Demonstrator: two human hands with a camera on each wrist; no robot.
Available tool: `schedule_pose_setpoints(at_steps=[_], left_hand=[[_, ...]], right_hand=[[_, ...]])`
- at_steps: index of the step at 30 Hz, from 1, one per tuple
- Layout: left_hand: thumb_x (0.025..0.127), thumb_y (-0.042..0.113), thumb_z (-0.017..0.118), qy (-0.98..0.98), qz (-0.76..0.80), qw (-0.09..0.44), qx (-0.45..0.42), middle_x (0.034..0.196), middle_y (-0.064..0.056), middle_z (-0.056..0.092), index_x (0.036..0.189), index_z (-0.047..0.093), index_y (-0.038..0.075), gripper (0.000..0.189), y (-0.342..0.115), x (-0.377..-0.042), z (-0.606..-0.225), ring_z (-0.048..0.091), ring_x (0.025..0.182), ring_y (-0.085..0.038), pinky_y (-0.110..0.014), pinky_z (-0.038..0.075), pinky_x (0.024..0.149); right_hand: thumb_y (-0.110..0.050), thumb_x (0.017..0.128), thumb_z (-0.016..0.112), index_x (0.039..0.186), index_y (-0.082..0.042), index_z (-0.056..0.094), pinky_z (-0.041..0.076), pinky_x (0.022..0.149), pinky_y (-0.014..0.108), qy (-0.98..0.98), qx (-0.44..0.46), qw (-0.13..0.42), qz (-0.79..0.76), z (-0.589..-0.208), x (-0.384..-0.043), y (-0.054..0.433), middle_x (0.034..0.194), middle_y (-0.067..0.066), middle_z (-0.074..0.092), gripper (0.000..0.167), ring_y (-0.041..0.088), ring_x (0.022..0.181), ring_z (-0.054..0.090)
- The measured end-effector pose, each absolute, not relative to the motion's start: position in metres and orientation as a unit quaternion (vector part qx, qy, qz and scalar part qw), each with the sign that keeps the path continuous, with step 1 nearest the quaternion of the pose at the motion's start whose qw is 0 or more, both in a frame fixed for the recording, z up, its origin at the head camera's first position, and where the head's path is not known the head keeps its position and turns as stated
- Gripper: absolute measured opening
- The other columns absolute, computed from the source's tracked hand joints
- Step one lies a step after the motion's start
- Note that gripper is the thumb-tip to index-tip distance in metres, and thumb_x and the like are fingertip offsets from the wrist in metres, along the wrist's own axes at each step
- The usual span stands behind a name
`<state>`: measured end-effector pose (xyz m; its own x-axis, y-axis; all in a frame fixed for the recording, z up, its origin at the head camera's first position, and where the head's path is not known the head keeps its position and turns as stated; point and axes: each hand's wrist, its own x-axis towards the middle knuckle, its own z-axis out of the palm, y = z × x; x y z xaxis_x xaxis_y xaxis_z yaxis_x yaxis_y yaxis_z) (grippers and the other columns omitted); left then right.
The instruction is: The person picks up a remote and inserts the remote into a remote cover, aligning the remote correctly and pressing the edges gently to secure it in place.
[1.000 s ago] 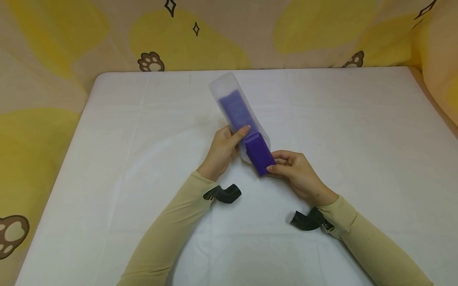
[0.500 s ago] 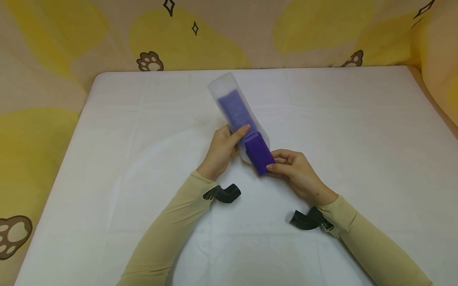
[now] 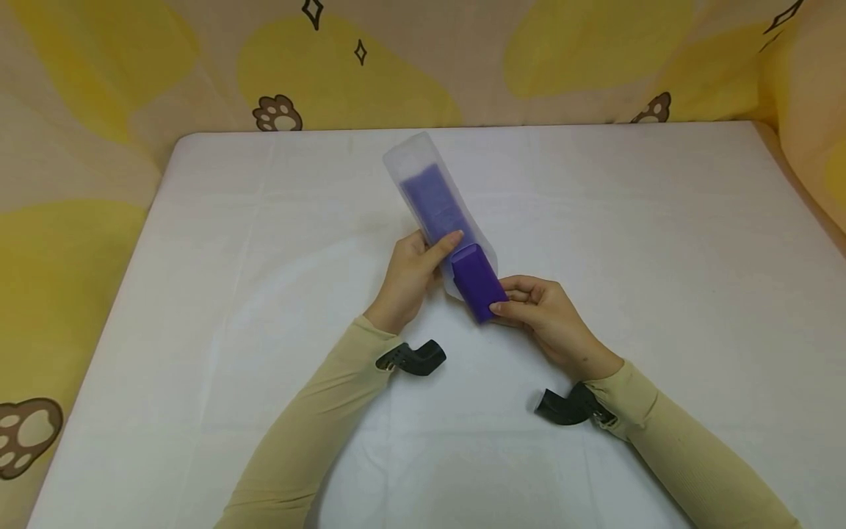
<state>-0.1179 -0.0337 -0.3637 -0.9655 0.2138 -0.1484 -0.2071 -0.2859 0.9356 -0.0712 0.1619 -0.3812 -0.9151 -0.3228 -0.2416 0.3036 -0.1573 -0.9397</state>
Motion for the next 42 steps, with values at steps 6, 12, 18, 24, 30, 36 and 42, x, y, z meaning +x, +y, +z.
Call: schedule_pose_setpoints(at_steps=[6, 12, 18, 24, 30, 36, 42], left_hand=[[0.094, 0.015, 0.060, 0.593, 0.796, 0.123, -0.019, 0.110, -0.022, 0.064, 0.120, 0.054, -0.009, 0.036, -0.0334, -0.1175, -0.3619, 0.066, 0.094, -0.020, -0.033, 0.052, 0.088], [0.093, 0.015, 0.061, 0.591, 0.797, 0.119, -0.022, 0.109, -0.022, 0.065, 0.120, 0.055, -0.009, 0.036, -0.0337, -0.1164, -0.3614, 0.066, 0.094, -0.022, -0.034, 0.053, 0.086], [0.095, 0.014, 0.058, 0.588, 0.799, 0.130, -0.007, 0.111, -0.024, 0.064, 0.121, 0.053, -0.010, 0.036, -0.0363, -0.1178, -0.3635, 0.066, 0.095, -0.022, -0.034, 0.052, 0.087], [0.097, 0.011, 0.054, 0.580, 0.799, 0.157, 0.021, 0.116, -0.026, 0.060, 0.124, 0.050, -0.011, 0.035, -0.0400, -0.1201, -0.3630, 0.064, 0.099, -0.022, -0.035, 0.050, 0.091], [0.098, 0.009, 0.050, 0.573, 0.800, 0.174, 0.038, 0.114, -0.023, 0.062, 0.125, 0.049, -0.011, 0.034, -0.0408, -0.1198, -0.3601, 0.064, 0.098, -0.020, -0.035, 0.049, 0.093], [0.098, 0.008, 0.051, 0.570, 0.801, 0.178, 0.035, 0.106, -0.014, 0.065, 0.124, 0.050, -0.011, 0.033, -0.0400, -0.1202, -0.3621, 0.064, 0.095, -0.016, -0.035, 0.049, 0.093], [0.096, 0.009, 0.054, 0.585, 0.794, 0.163, 0.031, 0.100, -0.012, 0.067, 0.120, 0.053, -0.011, 0.031, -0.0372, -0.1191, -0.3635, 0.065, 0.090, -0.016, -0.034, 0.051, 0.090]], right_hand=[[0.013, 0.083, 0.059, 0.112, 0.011, 0.054, 0.054, 0.084, 0.032, 0.618, -0.011, 0.203, -0.760, -0.3818, -0.0718, 0.1612, 0.095, 0.007, 0.070, 0.029, 0.016, 0.091, 0.066], [0.013, 0.083, 0.058, 0.112, 0.012, 0.054, 0.054, 0.083, 0.032, 0.616, -0.016, 0.201, -0.761, -0.3819, -0.0718, 0.1602, 0.096, 0.008, 0.070, 0.029, 0.017, 0.092, 0.066], [0.013, 0.083, 0.059, 0.108, 0.008, 0.057, 0.054, 0.083, 0.032, 0.610, -0.020, 0.205, -0.765, -0.3833, -0.0717, 0.1607, 0.095, 0.008, 0.070, 0.026, 0.017, 0.091, 0.066], [0.016, 0.083, 0.057, 0.105, 0.005, 0.058, 0.054, 0.082, 0.033, 0.595, -0.014, 0.210, -0.775, -0.3822, -0.0707, 0.1613, 0.096, 0.009, 0.070, 0.025, 0.018, 0.092, 0.067], [0.017, 0.082, 0.057, 0.105, 0.005, 0.058, 0.054, 0.082, 0.033, 0.583, -0.007, 0.212, -0.784, -0.3834, -0.0712, 0.1618, 0.095, 0.010, 0.070, 0.026, 0.019, 0.092, 0.067], [0.017, 0.082, 0.057, 0.102, 0.001, 0.061, 0.054, 0.080, 0.032, 0.579, -0.005, 0.207, -0.788, -0.3838, -0.0709, 0.1618, 0.094, 0.009, 0.071, 0.025, 0.018, 0.091, 0.067], [0.016, 0.083, 0.057, 0.100, 0.000, 0.062, 0.055, 0.079, 0.031, 0.584, -0.004, 0.202, -0.786, -0.3825, -0.0706, 0.1611, 0.093, 0.009, 0.071, 0.024, 0.018, 0.089, 0.068]])
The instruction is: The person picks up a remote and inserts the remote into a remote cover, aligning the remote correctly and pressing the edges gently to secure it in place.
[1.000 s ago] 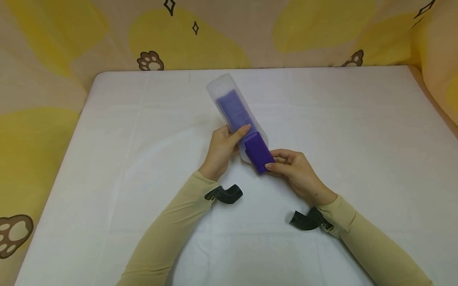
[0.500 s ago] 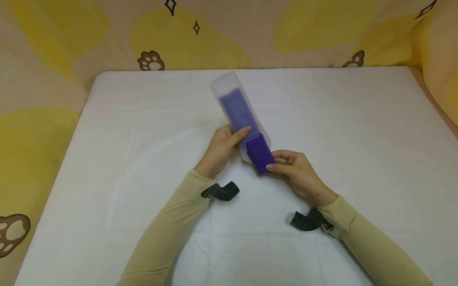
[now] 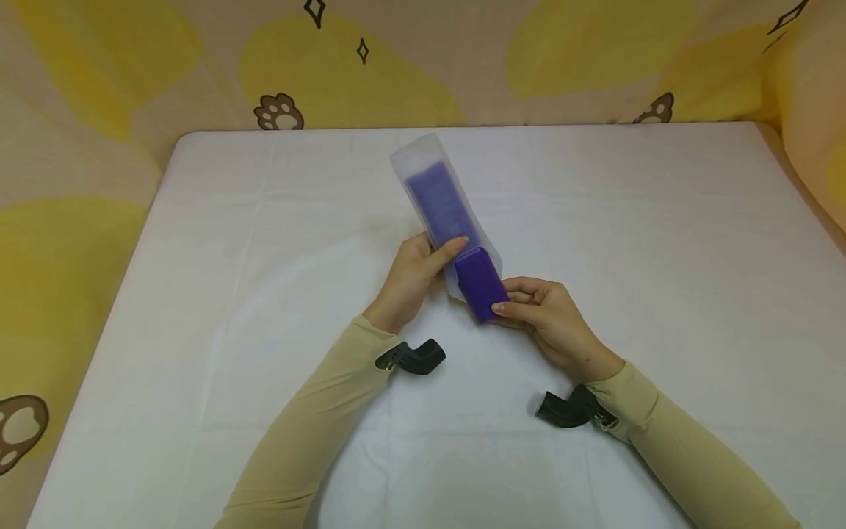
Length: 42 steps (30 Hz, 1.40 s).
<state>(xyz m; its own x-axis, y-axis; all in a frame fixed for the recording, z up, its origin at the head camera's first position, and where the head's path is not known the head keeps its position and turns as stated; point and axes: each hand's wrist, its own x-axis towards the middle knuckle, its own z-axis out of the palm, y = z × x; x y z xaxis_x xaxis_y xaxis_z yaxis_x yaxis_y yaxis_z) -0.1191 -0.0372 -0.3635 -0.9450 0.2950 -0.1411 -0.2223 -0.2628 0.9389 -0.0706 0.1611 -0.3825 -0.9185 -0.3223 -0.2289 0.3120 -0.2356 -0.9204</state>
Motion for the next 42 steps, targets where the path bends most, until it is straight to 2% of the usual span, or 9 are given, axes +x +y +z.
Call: schedule_pose_setpoints(at_steps=[9, 34, 42], left_hand=[[0.095, 0.010, 0.057, 0.611, 0.775, 0.160, 0.017, 0.109, -0.023, 0.065, 0.119, 0.055, -0.010, 0.031, -0.0349, -0.1164, -0.3622, 0.066, 0.092, -0.019, -0.034, 0.053, 0.086], [0.095, 0.011, 0.058, 0.607, 0.774, 0.177, 0.024, 0.107, -0.023, 0.065, 0.117, 0.055, -0.010, 0.031, -0.0317, -0.1149, -0.3651, 0.066, 0.091, -0.019, -0.033, 0.053, 0.087], [0.095, 0.015, 0.057, 0.604, 0.780, 0.164, 0.013, 0.112, -0.022, 0.063, 0.121, 0.053, -0.011, 0.037, -0.0384, -0.1197, -0.3616, 0.065, 0.098, -0.024, -0.034, 0.052, 0.087]], right_hand=[[0.017, 0.083, 0.057, 0.102, 0.003, 0.061, 0.054, 0.080, 0.031, 0.585, -0.009, 0.199, -0.786, -0.3824, -0.0703, 0.1609, 0.094, 0.009, 0.071, 0.024, 0.018, 0.091, 0.067], [0.015, 0.083, 0.059, 0.099, 0.001, 0.063, 0.054, 0.080, 0.035, 0.567, -0.005, 0.196, -0.800, -0.3815, -0.0698, 0.1625, 0.094, 0.012, 0.071, 0.022, 0.021, 0.093, 0.067], [0.014, 0.084, 0.058, 0.104, 0.000, 0.063, 0.054, 0.082, 0.034, 0.577, -0.032, 0.200, -0.791, -0.3803, -0.0705, 0.1606, 0.096, 0.011, 0.070, 0.025, 0.019, 0.093, 0.066]])
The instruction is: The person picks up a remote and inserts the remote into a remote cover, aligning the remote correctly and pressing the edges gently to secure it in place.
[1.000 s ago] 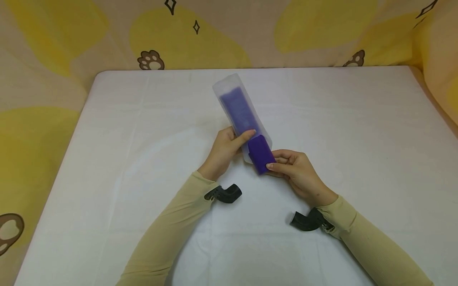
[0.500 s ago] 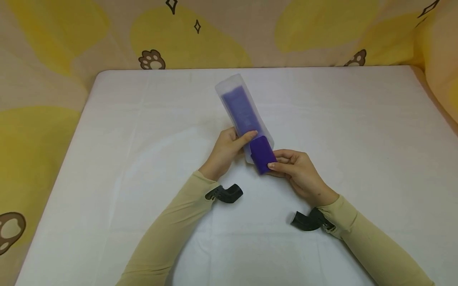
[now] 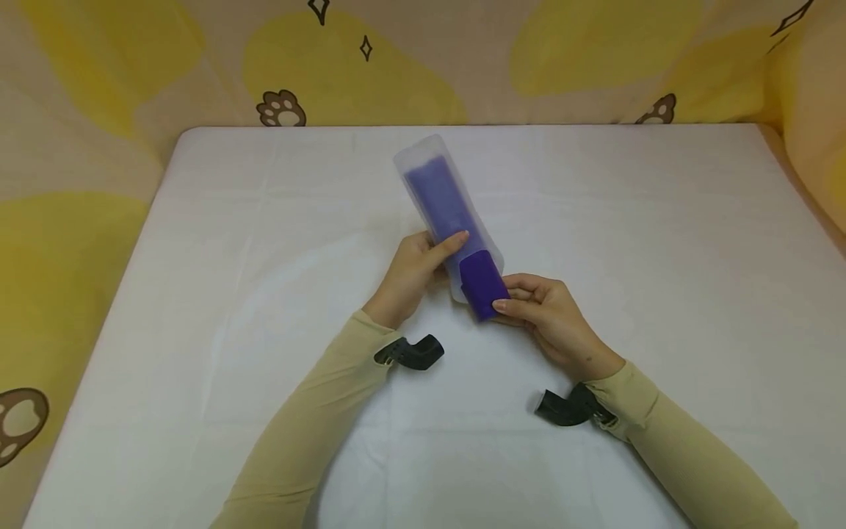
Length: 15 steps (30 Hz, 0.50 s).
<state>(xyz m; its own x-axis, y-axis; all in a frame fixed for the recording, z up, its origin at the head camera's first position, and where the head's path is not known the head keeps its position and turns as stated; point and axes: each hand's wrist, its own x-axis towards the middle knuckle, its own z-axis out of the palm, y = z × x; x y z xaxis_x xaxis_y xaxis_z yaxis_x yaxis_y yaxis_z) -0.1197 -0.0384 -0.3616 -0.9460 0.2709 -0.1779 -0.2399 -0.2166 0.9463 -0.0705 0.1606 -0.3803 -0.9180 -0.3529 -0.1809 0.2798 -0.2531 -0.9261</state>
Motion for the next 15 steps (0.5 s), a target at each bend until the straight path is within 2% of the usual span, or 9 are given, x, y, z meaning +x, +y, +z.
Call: schedule_pose_setpoints(at_steps=[3, 7, 9, 15], left_hand=[[0.096, 0.016, 0.056, 0.589, 0.797, 0.136, -0.003, 0.114, -0.023, 0.062, 0.123, 0.052, -0.011, 0.038, -0.042, -0.123, -0.357, 0.065, 0.099, -0.025, -0.035, 0.052, 0.088], [0.096, 0.013, 0.057, 0.570, 0.816, 0.099, -0.019, 0.102, -0.018, 0.067, 0.117, 0.055, -0.013, 0.034, -0.047, -0.126, -0.352, 0.068, 0.090, -0.022, -0.035, 0.054, 0.084], [0.095, 0.012, 0.058, 0.563, 0.821, 0.092, -0.024, 0.097, -0.016, 0.068, 0.114, 0.056, -0.014, 0.032, -0.049, -0.127, -0.351, 0.068, 0.084, -0.020, -0.035, 0.055, 0.082], [0.095, 0.010, 0.058, 0.545, 0.833, 0.088, -0.034, 0.097, -0.017, 0.069, 0.114, 0.055, -0.015, 0.032, -0.052, -0.129, -0.351, 0.069, 0.084, -0.020, -0.035, 0.055, 0.081]], right_hand=[[0.014, 0.084, 0.058, 0.105, 0.001, 0.062, 0.054, 0.082, 0.033, 0.580, -0.033, 0.201, -0.789, -0.380, -0.070, 0.160, 0.097, 0.010, 0.070, 0.025, 0.019, 0.093, 0.066], [0.015, 0.084, 0.057, 0.104, 0.000, 0.062, 0.054, 0.082, 0.033, 0.578, -0.032, 0.204, -0.789, -0.380, -0.070, 0.160, 0.097, 0.010, 0.070, 0.025, 0.019, 0.094, 0.066], [0.014, 0.085, 0.058, 0.104, 0.000, 0.062, 0.053, 0.083, 0.034, 0.575, -0.034, 0.206, -0.791, -0.380, -0.070, 0.160, 0.098, 0.010, 0.070, 0.024, 0.019, 0.094, 0.066], [0.011, 0.086, 0.058, 0.104, 0.001, 0.060, 0.053, 0.085, 0.036, 0.576, -0.039, 0.215, -0.788, -0.383, -0.071, 0.161, 0.097, 0.010, 0.070, 0.020, 0.019, 0.093, 0.067]])
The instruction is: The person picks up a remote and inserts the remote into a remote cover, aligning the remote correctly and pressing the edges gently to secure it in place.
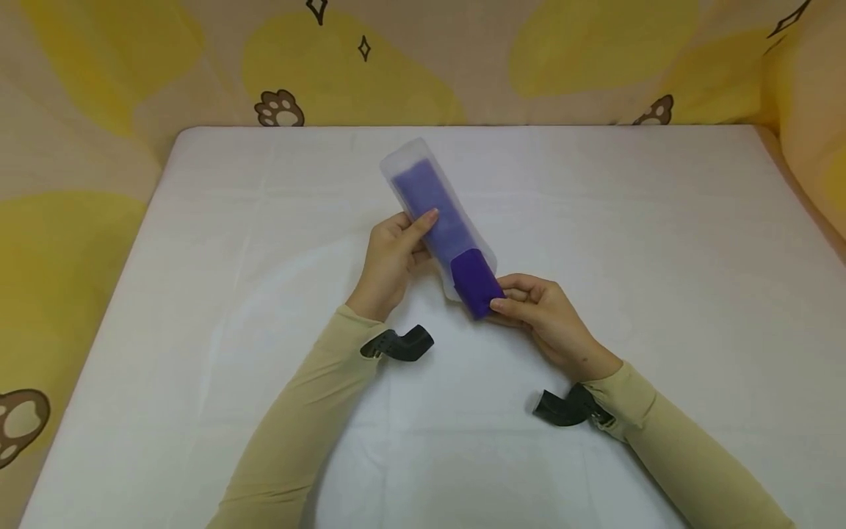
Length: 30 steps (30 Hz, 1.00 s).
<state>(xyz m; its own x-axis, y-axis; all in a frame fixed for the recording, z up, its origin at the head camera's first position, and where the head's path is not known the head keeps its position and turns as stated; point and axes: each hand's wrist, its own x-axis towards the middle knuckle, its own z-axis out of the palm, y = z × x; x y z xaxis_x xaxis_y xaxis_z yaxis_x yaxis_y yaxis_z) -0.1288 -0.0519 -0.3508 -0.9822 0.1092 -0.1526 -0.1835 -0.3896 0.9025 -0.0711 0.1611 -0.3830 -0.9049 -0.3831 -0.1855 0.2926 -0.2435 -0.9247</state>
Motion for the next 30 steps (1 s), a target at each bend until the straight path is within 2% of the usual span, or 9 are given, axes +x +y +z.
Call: schedule_pose_setpoints(at_steps=[5, 9, 18, 30], left_hand=[[0.095, 0.009, 0.057, 0.544, 0.834, 0.090, -0.026, 0.086, -0.006, 0.070, 0.113, 0.056, -0.014, 0.029, -0.0524, -0.1278, -0.3492, 0.069, 0.079, -0.016, -0.034, 0.056, 0.078], [0.095, 0.008, 0.057, 0.548, 0.831, 0.092, -0.026, 0.087, -0.004, 0.069, 0.115, 0.055, -0.012, 0.029, -0.0512, -0.1272, -0.3501, 0.068, 0.078, -0.015, -0.032, 0.056, 0.078], [0.094, 0.005, 0.057, 0.573, 0.814, 0.093, -0.002, 0.108, -0.025, 0.064, 0.120, 0.053, -0.013, 0.033, -0.0487, -0.1243, -0.3512, 0.068, 0.090, -0.019, -0.035, 0.054, 0.084], [0.094, 0.004, 0.057, 0.580, 0.808, 0.105, 0.012, 0.113, -0.029, 0.061, 0.121, 0.052, -0.014, 0.033, -0.0450, -0.1210, -0.3485, 0.065, 0.099, -0.027, -0.035, 0.053, 0.086]], right_hand=[[0.012, 0.085, 0.058, 0.101, -0.001, 0.059, 0.053, 0.085, 0.036, 0.581, -0.037, 0.226, -0.781, -0.3849, -0.0716, 0.1606, 0.095, 0.008, 0.070, 0.021, 0.018, 0.091, 0.067], [0.011, 0.085, 0.060, 0.101, 0.000, 0.060, 0.053, 0.084, 0.035, 0.586, -0.038, 0.225, -0.777, -0.3843, -0.0710, 0.1597, 0.095, 0.008, 0.070, 0.020, 0.018, 0.091, 0.067], [0.015, 0.083, 0.059, 0.098, -0.002, 0.063, 0.055, 0.081, 0.035, 0.593, -0.039, 0.204, -0.778, -0.3846, -0.0701, 0.1589, 0.090, 0.008, 0.071, 0.023, 0.017, 0.086, 0.068], [0.016, 0.083, 0.059, 0.094, -0.005, 0.066, 0.055, 0.079, 0.035, 0.582, -0.027, 0.190, -0.791, -0.3852, -0.0700, 0.1596, 0.089, 0.009, 0.071, 0.025, 0.018, 0.086, 0.068]])
